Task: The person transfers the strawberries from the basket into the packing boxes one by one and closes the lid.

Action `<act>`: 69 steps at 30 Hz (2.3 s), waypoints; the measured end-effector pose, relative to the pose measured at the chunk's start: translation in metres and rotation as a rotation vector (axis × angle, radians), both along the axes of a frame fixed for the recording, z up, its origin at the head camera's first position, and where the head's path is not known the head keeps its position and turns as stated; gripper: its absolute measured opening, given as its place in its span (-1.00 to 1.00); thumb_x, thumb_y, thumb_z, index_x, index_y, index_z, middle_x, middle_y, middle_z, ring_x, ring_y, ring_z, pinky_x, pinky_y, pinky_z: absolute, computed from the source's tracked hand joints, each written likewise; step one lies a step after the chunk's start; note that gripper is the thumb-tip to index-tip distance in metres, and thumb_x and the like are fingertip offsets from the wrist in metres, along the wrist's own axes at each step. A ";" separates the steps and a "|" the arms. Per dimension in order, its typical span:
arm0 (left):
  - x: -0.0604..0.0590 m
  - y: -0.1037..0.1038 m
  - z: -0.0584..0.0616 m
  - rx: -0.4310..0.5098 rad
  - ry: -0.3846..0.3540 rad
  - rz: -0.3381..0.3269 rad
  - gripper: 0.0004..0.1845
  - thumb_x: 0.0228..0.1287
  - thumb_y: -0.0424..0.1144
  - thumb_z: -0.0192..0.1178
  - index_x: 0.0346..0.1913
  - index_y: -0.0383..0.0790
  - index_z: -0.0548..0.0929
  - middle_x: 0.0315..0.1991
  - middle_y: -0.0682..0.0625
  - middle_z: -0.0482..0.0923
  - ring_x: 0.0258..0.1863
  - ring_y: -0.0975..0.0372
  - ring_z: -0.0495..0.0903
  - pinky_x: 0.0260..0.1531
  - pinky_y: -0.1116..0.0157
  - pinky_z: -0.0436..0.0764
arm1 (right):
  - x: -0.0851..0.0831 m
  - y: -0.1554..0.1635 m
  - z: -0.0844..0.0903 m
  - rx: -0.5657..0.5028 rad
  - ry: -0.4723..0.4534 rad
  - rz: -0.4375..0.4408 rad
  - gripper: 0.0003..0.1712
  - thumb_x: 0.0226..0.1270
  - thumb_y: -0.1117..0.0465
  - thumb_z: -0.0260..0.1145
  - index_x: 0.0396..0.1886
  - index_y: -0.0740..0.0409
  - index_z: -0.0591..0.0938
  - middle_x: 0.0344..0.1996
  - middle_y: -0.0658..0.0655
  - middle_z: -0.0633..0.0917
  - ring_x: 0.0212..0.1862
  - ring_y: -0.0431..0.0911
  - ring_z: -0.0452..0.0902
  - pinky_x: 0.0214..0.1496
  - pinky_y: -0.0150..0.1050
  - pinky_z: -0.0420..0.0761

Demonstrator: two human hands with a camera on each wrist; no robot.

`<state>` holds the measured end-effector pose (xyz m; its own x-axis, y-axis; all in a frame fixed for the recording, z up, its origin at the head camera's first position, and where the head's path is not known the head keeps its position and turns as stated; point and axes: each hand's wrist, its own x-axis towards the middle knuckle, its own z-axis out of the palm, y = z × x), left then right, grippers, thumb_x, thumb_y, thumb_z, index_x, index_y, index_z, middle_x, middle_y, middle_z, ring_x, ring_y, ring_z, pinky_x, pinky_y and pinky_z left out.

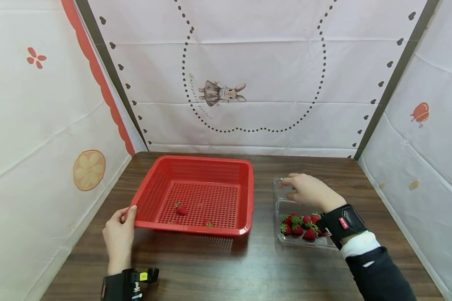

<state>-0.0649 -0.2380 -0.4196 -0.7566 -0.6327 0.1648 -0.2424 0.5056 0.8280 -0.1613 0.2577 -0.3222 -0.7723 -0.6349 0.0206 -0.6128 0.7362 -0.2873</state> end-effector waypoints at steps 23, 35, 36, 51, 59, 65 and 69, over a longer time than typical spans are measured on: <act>-0.001 0.001 -0.002 -0.025 0.007 0.020 -0.48 0.49 0.08 0.12 0.11 -0.35 0.66 -0.40 -0.16 0.54 -0.45 0.08 0.43 -0.52 0.26 0.31 | -0.052 -0.091 0.037 0.024 0.107 0.176 -0.69 0.26 0.30 0.43 0.00 0.03 0.72 -0.07 0.05 0.73 -0.10 -0.08 0.67 -0.05 -0.07 0.62; 0.000 0.001 0.000 -0.010 0.019 0.013 -0.51 0.49 0.05 0.13 0.10 -0.36 0.66 -0.43 -0.15 0.54 -0.50 0.12 0.41 -0.56 0.29 0.29 | -0.057 -0.146 0.028 0.111 -0.027 0.294 -0.60 0.29 0.21 0.46 0.12 0.06 0.69 0.04 0.06 0.72 0.09 -0.05 0.62 0.12 -0.07 0.56; 0.001 0.001 0.000 -0.009 0.020 0.011 -0.51 0.49 0.04 0.13 0.10 -0.36 0.66 -0.43 -0.15 0.54 -0.50 0.12 0.41 -0.57 0.29 0.29 | -0.056 -0.151 0.026 0.125 -0.033 0.302 -0.59 0.29 0.21 0.46 0.14 0.04 0.68 0.06 0.05 0.71 0.11 -0.06 0.61 0.13 -0.08 0.55; 0.003 0.001 0.001 -0.011 0.007 0.010 -0.46 0.50 0.10 0.09 0.12 -0.36 0.65 -0.34 -0.21 0.62 -0.46 0.07 0.49 -0.55 0.27 0.33 | -0.033 -0.208 -0.013 0.124 -0.194 0.475 -0.47 0.23 0.20 0.51 0.23 -0.04 0.65 0.15 -0.05 0.67 0.22 -0.16 0.53 0.22 -0.18 0.50; 0.005 0.001 0.000 -0.029 0.016 0.011 -0.46 0.49 0.11 0.10 0.09 -0.37 0.66 -0.36 -0.21 0.61 -0.49 0.08 0.46 -0.56 0.26 0.31 | -0.027 -0.228 -0.019 0.199 -0.234 0.495 -0.44 0.18 0.17 0.54 0.22 -0.13 0.66 0.17 -0.14 0.64 0.27 -0.19 0.47 0.25 -0.15 0.48; 0.006 0.001 0.000 -0.049 0.025 -0.001 -0.46 0.50 0.10 0.09 0.07 -0.38 0.66 -0.33 -0.23 0.65 -0.46 0.05 0.51 -0.51 0.22 0.34 | -0.024 -0.240 -0.033 0.264 -0.294 0.494 -0.33 0.12 0.23 0.54 0.27 -0.25 0.63 0.17 -0.17 0.62 0.27 -0.17 0.45 0.26 -0.09 0.47; 0.006 0.002 -0.001 -0.061 0.017 -0.005 -0.48 0.51 0.07 0.09 0.06 -0.39 0.66 -0.39 -0.19 0.61 -0.49 0.07 0.48 -0.52 0.22 0.32 | -0.021 -0.245 -0.044 0.323 -0.364 0.463 -0.20 0.15 0.37 0.47 0.36 -0.32 0.55 0.24 -0.17 0.57 0.34 -0.16 0.40 0.31 -0.04 0.43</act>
<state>-0.0586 -0.2359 -0.4204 -0.7564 -0.6174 0.2158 -0.2262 0.5565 0.7995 -0.1828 0.0126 -0.3657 -0.3409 -0.8326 -0.4365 -0.7917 0.5046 -0.3443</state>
